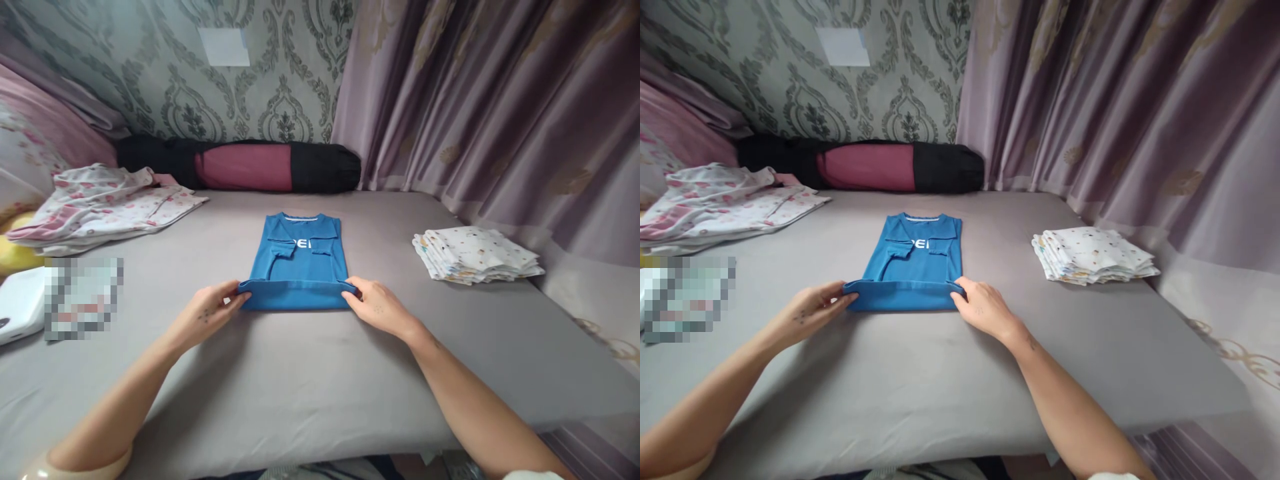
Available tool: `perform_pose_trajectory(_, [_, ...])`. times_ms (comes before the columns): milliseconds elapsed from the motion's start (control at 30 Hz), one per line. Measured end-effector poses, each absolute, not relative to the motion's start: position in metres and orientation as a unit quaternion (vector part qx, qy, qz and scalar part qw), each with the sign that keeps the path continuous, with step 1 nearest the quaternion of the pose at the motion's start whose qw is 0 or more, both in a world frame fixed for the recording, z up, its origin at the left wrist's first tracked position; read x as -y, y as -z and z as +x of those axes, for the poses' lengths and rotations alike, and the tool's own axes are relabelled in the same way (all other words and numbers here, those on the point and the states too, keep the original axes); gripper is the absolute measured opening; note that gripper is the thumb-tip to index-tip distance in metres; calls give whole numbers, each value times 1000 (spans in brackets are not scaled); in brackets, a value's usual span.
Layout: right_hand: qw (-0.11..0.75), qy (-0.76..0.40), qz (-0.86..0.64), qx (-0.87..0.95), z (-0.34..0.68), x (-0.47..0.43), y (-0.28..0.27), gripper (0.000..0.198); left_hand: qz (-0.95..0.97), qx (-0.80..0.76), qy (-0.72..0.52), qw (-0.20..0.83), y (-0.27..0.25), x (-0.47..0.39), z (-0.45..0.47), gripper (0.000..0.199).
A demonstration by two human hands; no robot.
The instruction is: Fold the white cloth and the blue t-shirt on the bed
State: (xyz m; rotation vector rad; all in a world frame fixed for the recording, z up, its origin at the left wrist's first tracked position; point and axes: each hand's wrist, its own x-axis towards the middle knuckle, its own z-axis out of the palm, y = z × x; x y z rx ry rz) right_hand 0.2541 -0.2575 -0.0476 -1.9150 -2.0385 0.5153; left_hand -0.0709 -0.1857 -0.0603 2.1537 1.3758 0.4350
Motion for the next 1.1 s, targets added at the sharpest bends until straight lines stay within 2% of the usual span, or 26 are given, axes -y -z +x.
perform_pose_trajectory(167, [144,-141,-693,692,254,250,61,21,790,-532,-157,262,61,180,-64,40])
perform_pose_trajectory(400, [145,-168,-715,663,258,248,66,22,764,-580,-154,236,67,175,-60,49])
perform_pose_trajectory(800, [133,-172,-712,668,261,248,67,24,762,-588,-169,212,74,176,-62,43])
perform_pose_trajectory(967, [148,-70,-716,679,250,252,61,33,832,-502,-216,97,72,179,-62,40])
perform_pose_trajectory(1033, [159,-35,-664,730,239,254,58,39,882,-419,-193,96,69,181,-54,36])
perform_pose_trajectory(1100, [144,-55,-577,802,227,256,56,44,924,-332,-157,107,68,183,-43,34])
